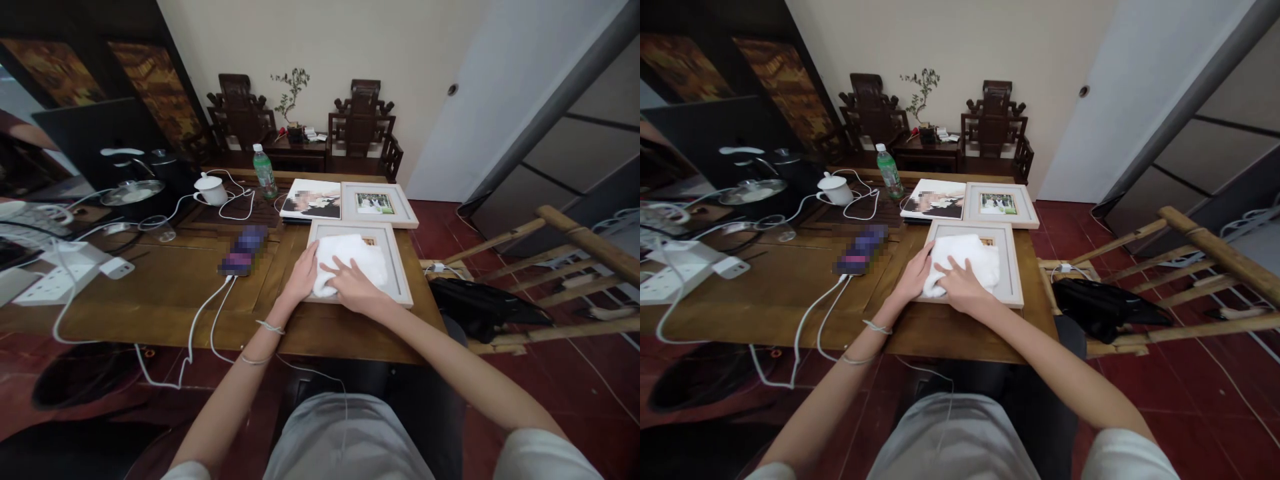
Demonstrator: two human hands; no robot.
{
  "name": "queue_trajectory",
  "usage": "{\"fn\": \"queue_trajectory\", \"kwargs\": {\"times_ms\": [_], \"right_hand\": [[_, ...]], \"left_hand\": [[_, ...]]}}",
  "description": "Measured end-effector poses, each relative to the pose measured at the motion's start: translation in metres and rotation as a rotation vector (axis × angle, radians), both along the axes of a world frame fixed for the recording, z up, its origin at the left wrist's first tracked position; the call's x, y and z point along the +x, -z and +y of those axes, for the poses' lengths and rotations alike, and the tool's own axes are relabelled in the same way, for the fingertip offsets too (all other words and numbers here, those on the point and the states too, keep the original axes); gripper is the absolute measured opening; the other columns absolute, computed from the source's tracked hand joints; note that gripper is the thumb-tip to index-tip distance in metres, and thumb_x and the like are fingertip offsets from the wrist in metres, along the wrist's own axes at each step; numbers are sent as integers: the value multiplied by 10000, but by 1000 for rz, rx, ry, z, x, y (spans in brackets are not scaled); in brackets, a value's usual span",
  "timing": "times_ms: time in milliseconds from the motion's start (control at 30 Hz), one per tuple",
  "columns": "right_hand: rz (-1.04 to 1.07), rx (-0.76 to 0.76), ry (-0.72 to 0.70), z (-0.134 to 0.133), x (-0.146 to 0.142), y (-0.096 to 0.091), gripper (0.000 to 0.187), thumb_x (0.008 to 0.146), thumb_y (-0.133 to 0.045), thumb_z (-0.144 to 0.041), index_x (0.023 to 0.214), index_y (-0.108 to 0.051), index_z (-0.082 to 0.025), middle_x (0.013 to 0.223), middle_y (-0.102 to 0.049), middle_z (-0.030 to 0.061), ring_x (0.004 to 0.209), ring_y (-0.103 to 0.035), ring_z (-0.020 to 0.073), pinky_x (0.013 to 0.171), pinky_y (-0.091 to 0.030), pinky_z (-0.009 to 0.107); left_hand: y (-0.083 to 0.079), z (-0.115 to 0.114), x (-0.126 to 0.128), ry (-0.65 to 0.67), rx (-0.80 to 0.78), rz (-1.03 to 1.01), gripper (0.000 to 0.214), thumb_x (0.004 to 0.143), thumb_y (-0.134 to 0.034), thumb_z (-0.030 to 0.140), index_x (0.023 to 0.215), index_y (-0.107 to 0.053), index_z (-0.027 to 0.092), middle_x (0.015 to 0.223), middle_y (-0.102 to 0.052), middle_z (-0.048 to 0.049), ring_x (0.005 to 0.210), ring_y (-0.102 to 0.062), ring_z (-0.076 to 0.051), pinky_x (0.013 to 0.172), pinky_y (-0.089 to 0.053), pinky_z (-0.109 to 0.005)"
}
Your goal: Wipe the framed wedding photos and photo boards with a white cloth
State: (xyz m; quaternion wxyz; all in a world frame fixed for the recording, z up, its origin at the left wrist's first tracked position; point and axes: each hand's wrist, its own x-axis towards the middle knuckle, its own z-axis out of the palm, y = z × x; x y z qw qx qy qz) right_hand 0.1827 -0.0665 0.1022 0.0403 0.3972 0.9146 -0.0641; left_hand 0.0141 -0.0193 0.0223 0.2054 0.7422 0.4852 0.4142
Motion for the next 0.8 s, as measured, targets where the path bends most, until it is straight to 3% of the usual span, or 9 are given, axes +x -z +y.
{"fn": "queue_trajectory", "kwargs": {"times_ms": [167,267,433,700,800], "right_hand": [[17,246,36,51,-10,16,389,818,-444,-33,1087,-698,-152,1505,-402,63,1424,-231,361,1124,-198,637],[13,341,126,80,-13,23,358,856,-450,-67,1086,-698,-181,1521,-375,56,1439,-169,379,1082,-102,742],[-8,415,286,111,-5,25,313,884,-468,-105,1046,-717,-203,1522,-375,43,1442,-143,384,1053,-46,780],[-170,417,489,103,85,8,477,817,-426,-8,1145,-688,-234,1455,-478,29,1410,-266,348,1080,-125,717],[-213,391,431,83,107,3,487,794,-397,18,1118,-698,-187,1472,-452,59,1400,-285,348,1068,-210,684]], "left_hand": [[1,-2,1,12,16,-10,481,966,-311,229,1436,-358,136,1519,-365,-124,1411,-328,-217,1180,-244,-424],[6,0,0,19,30,50,541,906,-395,164,1444,-344,134,1523,-352,-133,1421,-306,-235,1179,-247,-451],[10,3,-4,49,52,113,463,867,-388,85,1306,-529,132,1390,-529,-136,1403,-343,-246,1171,-273,-484],[20,9,-5,53,119,88,469,814,-392,6,1210,-600,146,1352,-569,-117,1375,-392,-244,1155,-312,-514],[21,10,-4,39,130,87,462,815,-390,5,1207,-602,129,1343,-572,-135,1366,-406,-252,1153,-317,-515]]}}
